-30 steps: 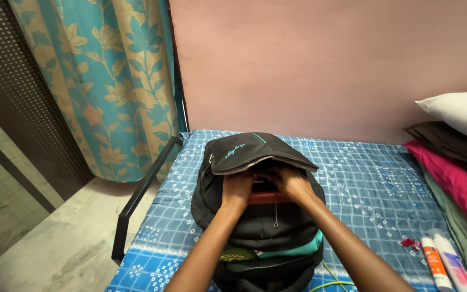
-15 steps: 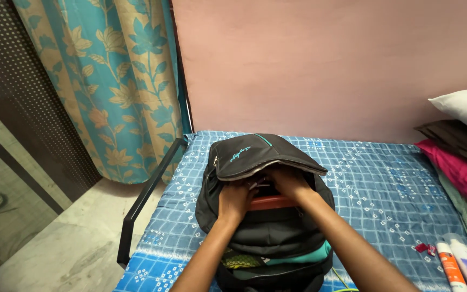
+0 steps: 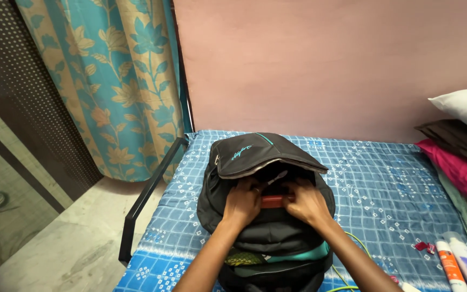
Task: Pack several items including clothes, a notebook, toiletries, and cables into a black backpack on a bed.
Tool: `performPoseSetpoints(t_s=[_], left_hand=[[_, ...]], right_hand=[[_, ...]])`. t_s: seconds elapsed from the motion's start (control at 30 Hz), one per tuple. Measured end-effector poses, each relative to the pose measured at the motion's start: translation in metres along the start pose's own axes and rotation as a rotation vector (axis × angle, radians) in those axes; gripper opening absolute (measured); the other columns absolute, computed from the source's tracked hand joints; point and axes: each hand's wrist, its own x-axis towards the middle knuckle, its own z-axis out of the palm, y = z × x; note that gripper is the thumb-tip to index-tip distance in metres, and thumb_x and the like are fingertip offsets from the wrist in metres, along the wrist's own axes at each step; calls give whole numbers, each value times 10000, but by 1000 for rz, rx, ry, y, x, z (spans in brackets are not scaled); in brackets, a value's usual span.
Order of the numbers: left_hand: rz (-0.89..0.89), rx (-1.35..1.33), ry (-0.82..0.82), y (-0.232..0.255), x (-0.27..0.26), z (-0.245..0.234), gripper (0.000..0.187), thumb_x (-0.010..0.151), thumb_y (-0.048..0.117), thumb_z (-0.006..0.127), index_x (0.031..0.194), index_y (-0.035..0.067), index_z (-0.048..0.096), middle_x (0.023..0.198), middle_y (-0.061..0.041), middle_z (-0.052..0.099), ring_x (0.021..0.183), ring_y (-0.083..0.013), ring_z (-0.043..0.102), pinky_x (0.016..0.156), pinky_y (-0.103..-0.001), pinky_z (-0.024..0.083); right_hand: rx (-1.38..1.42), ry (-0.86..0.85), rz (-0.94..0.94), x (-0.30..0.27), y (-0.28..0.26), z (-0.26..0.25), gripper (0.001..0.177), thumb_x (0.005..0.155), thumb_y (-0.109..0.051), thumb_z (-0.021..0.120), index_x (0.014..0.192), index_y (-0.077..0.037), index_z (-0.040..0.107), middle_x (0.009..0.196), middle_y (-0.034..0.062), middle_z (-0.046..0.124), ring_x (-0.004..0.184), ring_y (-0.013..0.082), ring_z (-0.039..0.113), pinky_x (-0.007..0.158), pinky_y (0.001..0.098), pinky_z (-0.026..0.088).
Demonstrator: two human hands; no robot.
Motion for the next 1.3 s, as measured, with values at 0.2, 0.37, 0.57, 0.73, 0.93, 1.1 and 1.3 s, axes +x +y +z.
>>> performPoseSetpoints(t_s=[0.2, 0.37, 0.57, 0.73, 0.93, 1.1, 1.3], left_hand=[[163, 33, 7, 0, 1, 0, 544, 721, 8, 624, 1215, 196, 751, 1200, -20, 690, 1167, -291, 602, 943, -438, 476], [108, 41, 3, -17, 4, 25, 478, 813, 15, 586, 1206, 233, 751, 1207, -7, 714, 1173, -266, 615, 982, -399, 489], [5, 125, 7, -15, 7, 37, 444, 863, 57, 567, 1220, 250, 745, 1184, -30, 707, 1181, -277, 605, 998, -429, 479], [5, 179, 57, -11, 10, 39, 406, 834, 91, 584, 1174, 229, 758, 1215, -51, 690, 1224, -288, 571, 983, -484, 465], [-78, 276, -119, -34, 4, 81, 367, 973, 142, 540, 1299, 173, 706, 1343, -58, 603, 1306, -247, 536, 1175, -560, 368], [106, 182, 218, 19, 7, 0, 565, 908, 140, 541, 1472, 154, 549, 1493, -100, 519, 1421, -297, 435, 1156, -540, 325], [401, 608, 465, 24, 9, -10, 609, 1019, 287, 560, 1603, 382, 415, 1699, 59, 365, 1543, -124, 344, 1258, -512, 147]], right_hand=[[36, 64, -81, 5, 18, 9, 312, 811, -239, 680, 1099, -174, 781, 1069, 121, 709, 1007, 353, 676, 856, 461, 567], [29, 87, -137, 10, 10, 10, 273, 853, -242, 678, 1099, -188, 784, 1124, 107, 709, 1052, 360, 652, 869, 477, 544], [31, 92, -163, 14, 14, 23, 278, 860, -231, 680, 1113, -182, 784, 1149, 110, 700, 1084, 362, 631, 915, 474, 526], [-35, 115, -188, 7, 10, 24, 282, 850, -195, 679, 1113, -173, 780, 1124, 126, 687, 1103, 361, 606, 941, 464, 511], [-124, 163, -209, 7, 6, 34, 419, 828, -79, 638, 1223, -191, 724, 1246, 127, 628, 1153, 361, 581, 933, 465, 516], [-215, 262, -326, 5, -2, 33, 542, 748, -33, 615, 1280, -124, 658, 1337, 145, 582, 1219, 365, 554, 962, 496, 474], [-284, 167, -356, 26, 36, 87, 420, 830, -77, 610, 1244, -9, 646, 1275, 216, 606, 1218, 388, 552, 1043, 502, 456]])
